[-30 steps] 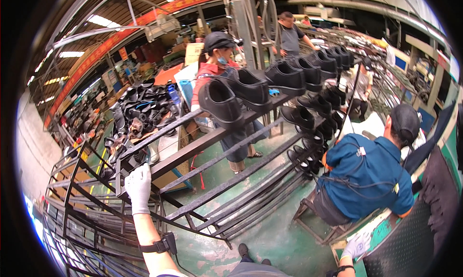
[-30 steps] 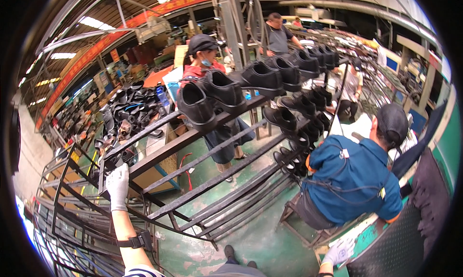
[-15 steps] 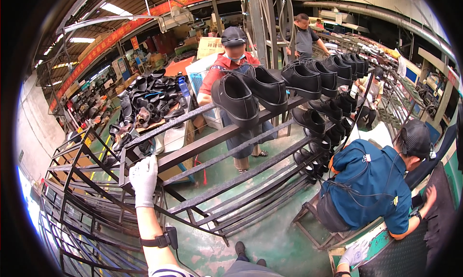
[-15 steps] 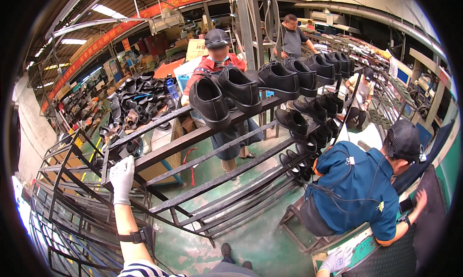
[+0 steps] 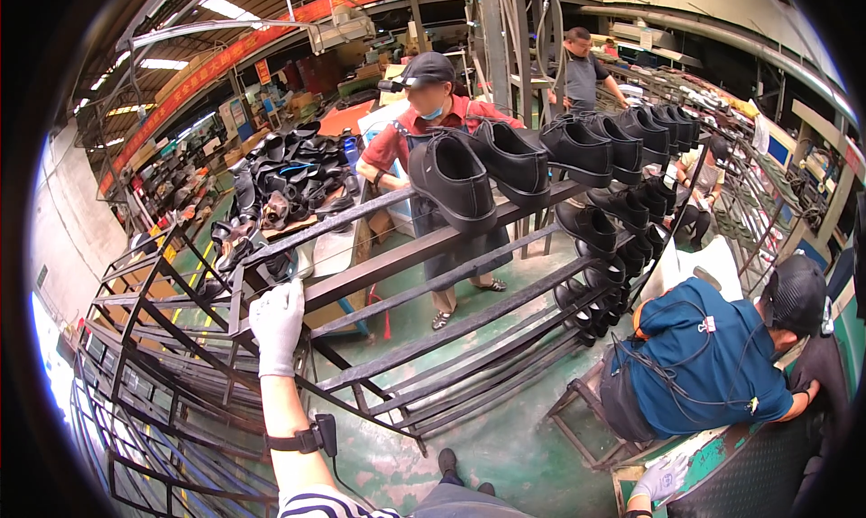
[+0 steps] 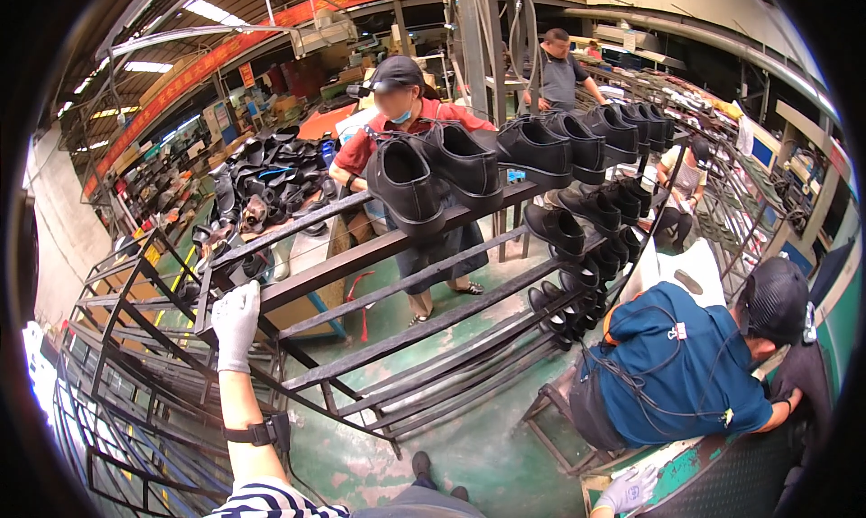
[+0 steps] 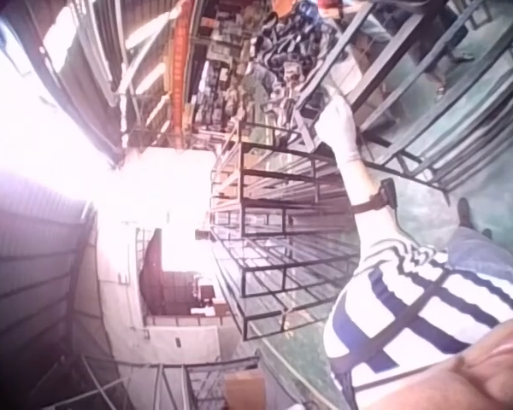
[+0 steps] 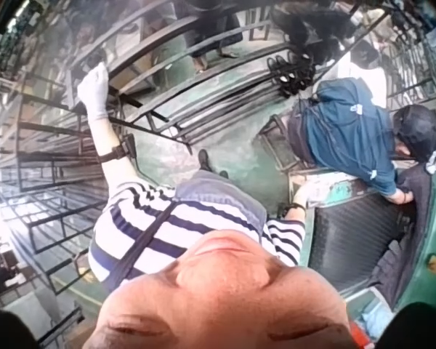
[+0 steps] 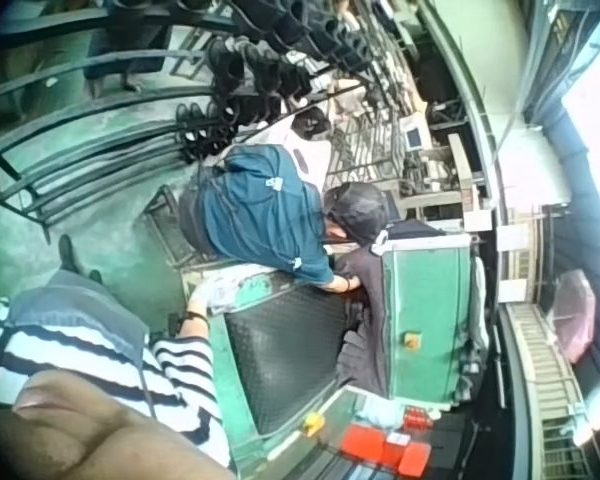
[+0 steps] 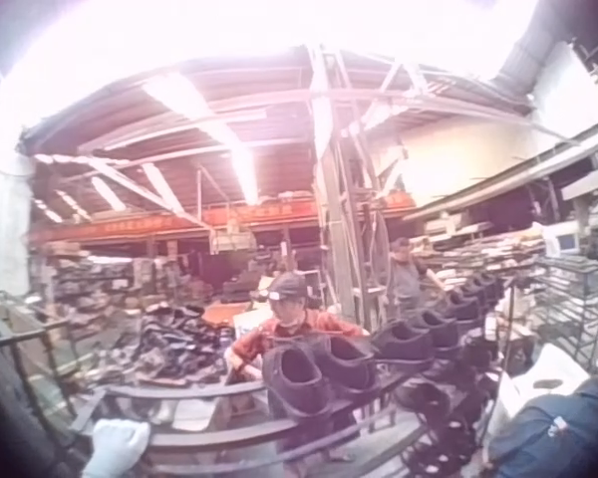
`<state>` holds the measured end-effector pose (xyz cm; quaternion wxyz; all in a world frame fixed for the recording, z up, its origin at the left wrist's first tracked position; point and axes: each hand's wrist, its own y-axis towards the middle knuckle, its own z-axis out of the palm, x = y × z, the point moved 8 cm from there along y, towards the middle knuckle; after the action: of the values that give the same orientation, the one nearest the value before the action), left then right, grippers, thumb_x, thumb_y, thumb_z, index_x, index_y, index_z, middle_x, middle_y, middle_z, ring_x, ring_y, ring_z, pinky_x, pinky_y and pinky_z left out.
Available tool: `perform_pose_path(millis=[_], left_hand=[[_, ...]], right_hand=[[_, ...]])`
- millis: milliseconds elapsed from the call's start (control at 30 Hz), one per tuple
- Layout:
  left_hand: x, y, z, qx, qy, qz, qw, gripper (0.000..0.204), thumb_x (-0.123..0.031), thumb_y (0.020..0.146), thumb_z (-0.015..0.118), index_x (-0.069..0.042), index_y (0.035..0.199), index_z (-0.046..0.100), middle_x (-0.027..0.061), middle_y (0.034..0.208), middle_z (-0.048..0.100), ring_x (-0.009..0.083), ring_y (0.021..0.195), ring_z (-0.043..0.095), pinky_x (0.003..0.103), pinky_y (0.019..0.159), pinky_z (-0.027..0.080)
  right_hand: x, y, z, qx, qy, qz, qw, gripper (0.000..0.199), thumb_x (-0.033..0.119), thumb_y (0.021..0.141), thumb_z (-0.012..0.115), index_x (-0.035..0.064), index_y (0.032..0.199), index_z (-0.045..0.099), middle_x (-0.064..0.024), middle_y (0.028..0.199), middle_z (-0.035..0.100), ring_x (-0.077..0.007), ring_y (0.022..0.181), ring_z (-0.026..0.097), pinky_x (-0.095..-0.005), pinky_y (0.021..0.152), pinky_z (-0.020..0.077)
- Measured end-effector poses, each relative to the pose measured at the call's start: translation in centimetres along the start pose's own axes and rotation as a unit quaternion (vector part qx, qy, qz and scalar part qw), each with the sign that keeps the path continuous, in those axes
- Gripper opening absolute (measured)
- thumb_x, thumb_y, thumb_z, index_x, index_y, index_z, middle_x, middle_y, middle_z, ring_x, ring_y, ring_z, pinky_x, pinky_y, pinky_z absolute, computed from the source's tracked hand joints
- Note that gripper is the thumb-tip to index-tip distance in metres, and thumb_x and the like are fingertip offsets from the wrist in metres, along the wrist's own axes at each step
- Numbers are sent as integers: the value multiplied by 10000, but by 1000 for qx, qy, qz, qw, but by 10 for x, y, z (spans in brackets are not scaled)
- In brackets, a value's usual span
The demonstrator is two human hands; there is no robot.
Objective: Moving shoes from a rack to a work table and back for processing.
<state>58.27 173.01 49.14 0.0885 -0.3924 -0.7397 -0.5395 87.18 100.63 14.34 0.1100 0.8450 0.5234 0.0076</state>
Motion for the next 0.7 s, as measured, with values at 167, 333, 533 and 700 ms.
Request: perform_pose_path(millis=[167,333,533,700], left_hand=[[3,0,7,44,-32,-28,998,224,-188,875,646,-175,1096,683,-40,920,640,165,824,632,357,686,452],[1,3,-2,16,-24,-26,999,185,-189,868,650,-172,1051,671,-32,855,620,167,794,629,357,667,445],[-1,5,-6,-2,-8,-14,1000,187,-191,857,658,-180,1043,668,-37,845,611,164,778,627,362,666,443],[0,2,-1,20,-7,-18,1000,237,-205,848,658,-188,1084,667,-43,878,625,154,787,624,363,672,441]], right_hand=[[3,-4,-10,-1,0,-13,1000,512,361,1047,381,80,1458,502,-76,1511,508,-280,1352,501,-426,1122,372],[2,-4,-9,-43,18,-14,999,504,368,1045,392,81,1437,530,-75,1484,536,-273,1344,506,-423,1105,390],[0,-1,7,-60,-1,-19,998,496,378,1043,413,101,1435,538,-56,1462,560,-269,1316,531,-429,1100,395],[-4,0,15,-107,-9,-55,993,474,362,1041,432,108,1423,553,-73,1431,584,-268,1289,554,-424,1058,427]])
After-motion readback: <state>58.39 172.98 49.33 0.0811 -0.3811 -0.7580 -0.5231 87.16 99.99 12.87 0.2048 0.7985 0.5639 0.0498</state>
